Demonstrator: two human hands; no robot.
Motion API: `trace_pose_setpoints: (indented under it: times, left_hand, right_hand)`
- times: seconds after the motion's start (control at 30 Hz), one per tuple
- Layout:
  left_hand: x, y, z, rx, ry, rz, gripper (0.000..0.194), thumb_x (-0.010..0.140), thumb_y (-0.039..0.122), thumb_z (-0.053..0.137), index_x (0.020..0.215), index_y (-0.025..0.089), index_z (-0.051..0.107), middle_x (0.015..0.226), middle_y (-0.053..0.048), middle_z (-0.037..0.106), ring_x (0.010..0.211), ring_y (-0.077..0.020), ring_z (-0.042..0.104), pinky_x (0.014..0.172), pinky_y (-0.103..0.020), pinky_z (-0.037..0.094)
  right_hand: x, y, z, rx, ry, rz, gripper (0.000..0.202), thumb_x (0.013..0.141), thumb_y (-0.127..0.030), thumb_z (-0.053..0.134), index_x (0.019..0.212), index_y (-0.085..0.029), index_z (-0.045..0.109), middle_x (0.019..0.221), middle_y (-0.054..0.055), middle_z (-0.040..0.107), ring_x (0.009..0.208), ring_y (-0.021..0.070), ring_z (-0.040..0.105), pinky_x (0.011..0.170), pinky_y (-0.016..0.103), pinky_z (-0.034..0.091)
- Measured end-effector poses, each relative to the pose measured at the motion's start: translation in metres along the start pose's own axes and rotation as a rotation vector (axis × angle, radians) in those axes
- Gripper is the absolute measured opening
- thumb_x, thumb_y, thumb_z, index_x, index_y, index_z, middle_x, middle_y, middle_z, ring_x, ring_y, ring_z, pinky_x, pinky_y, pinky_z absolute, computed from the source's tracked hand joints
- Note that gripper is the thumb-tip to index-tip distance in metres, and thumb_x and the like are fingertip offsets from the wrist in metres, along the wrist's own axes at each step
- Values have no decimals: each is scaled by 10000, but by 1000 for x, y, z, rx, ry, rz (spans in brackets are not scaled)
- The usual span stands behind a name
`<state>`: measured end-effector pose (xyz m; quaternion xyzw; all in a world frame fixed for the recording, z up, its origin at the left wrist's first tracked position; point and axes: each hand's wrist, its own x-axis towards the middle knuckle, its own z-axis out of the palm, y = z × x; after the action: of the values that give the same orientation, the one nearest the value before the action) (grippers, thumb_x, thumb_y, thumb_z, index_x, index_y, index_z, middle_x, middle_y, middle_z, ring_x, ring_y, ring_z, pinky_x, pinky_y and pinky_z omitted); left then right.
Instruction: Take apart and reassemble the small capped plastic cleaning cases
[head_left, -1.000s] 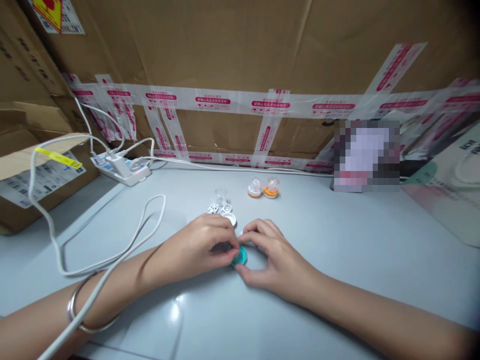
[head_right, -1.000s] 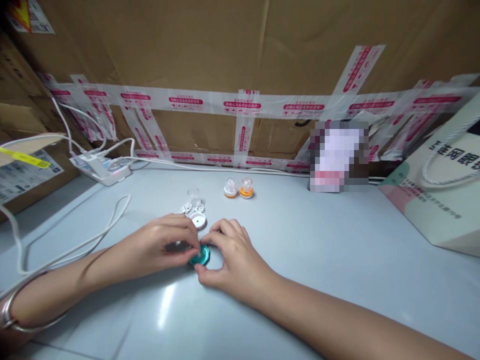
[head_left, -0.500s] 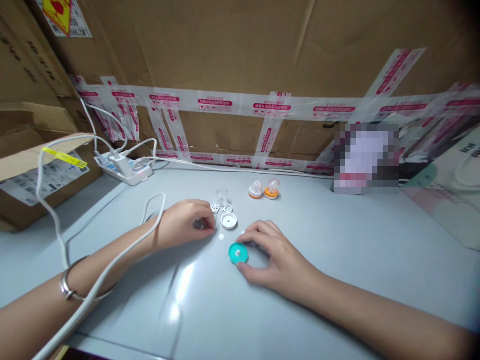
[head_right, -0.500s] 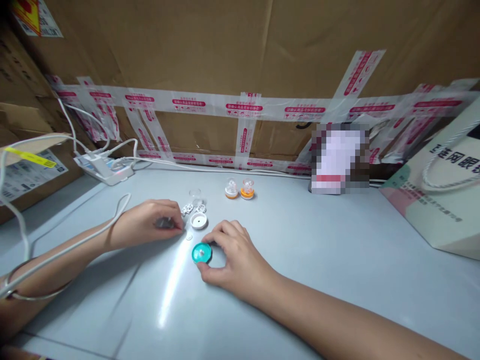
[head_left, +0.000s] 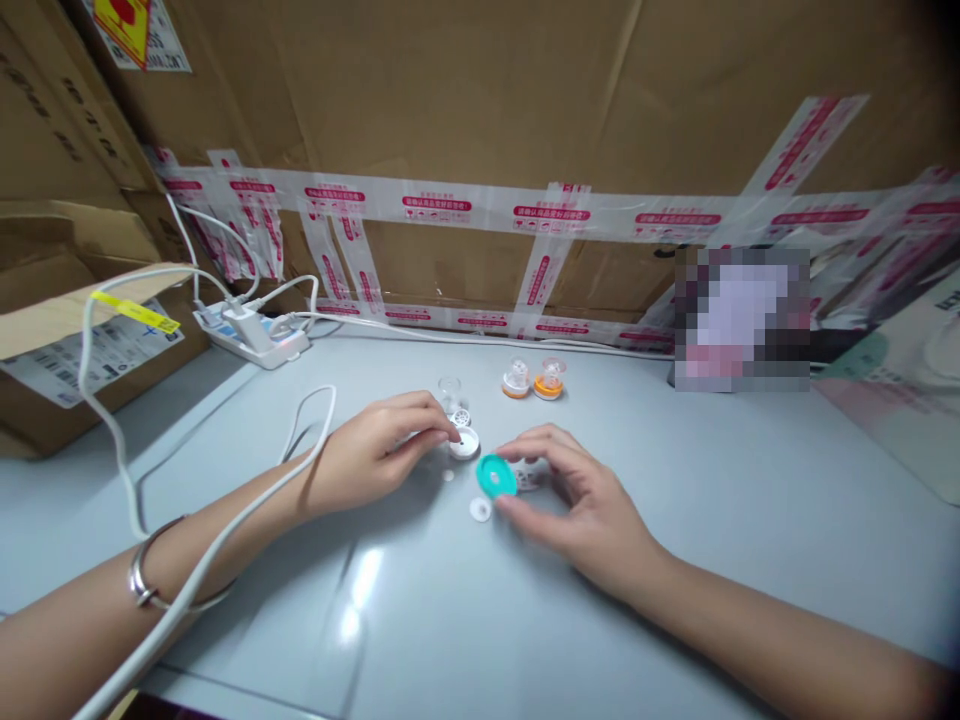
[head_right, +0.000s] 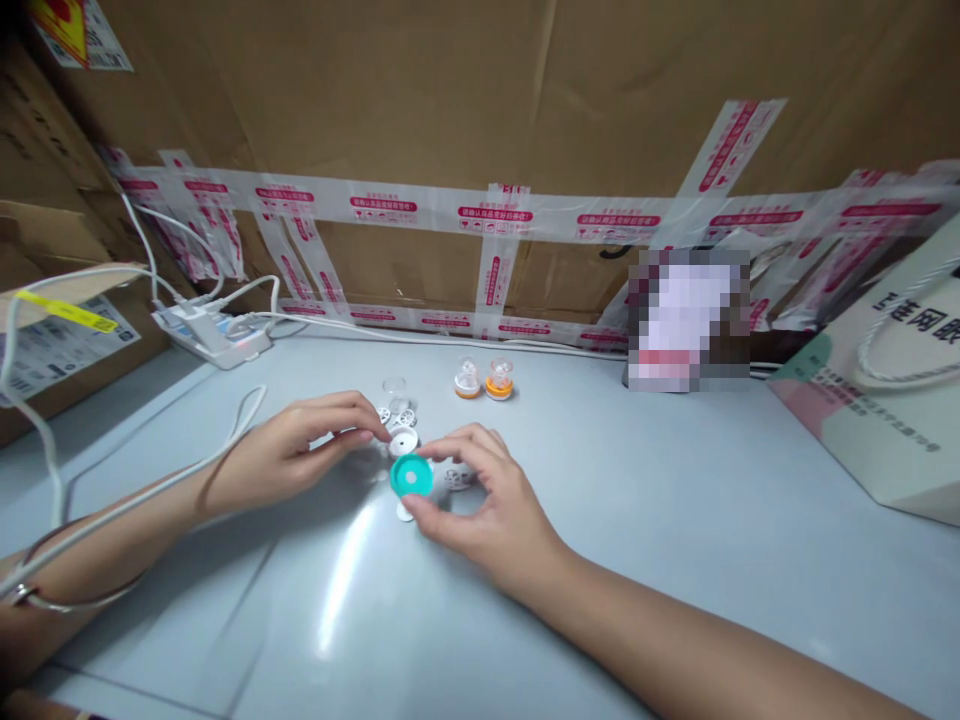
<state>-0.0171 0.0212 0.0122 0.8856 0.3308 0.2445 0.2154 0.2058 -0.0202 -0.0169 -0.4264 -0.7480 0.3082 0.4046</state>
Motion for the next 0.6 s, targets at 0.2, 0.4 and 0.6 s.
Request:
trace_pose_setpoints:
  times: [0.2,0.4,0.6]
  left_hand:
    - [-5,14,9,-1,-137,81,158,879,190,514,995,158,616,949,-73,596,924,-173,543,833,-274,429]
    - [-6,15,18,-11,-226,120,148,864,181,540,989,154,617,933,-68,594,903,-170,533,835,-273,413]
    - [-5,13,19,-17,-227,136,135,867,148,524,953,156,628,888,-60,604,864,-158,542,817,-257,410]
  right_hand:
    - [17,16,-14,44,165,186,284,712,-360,657,947,-205,615,934,59,663,814,206,591,722,348,441]
    - [33,35,-36,-202,65,265,295,707,-391,660,928,-197,650,874,48,674,736,194,596,666,324,464]
    - [31,38,-36,-353,-88,136,216,753,-331,617,927,-215,670,897,47,638,856,212,571,753,345,457]
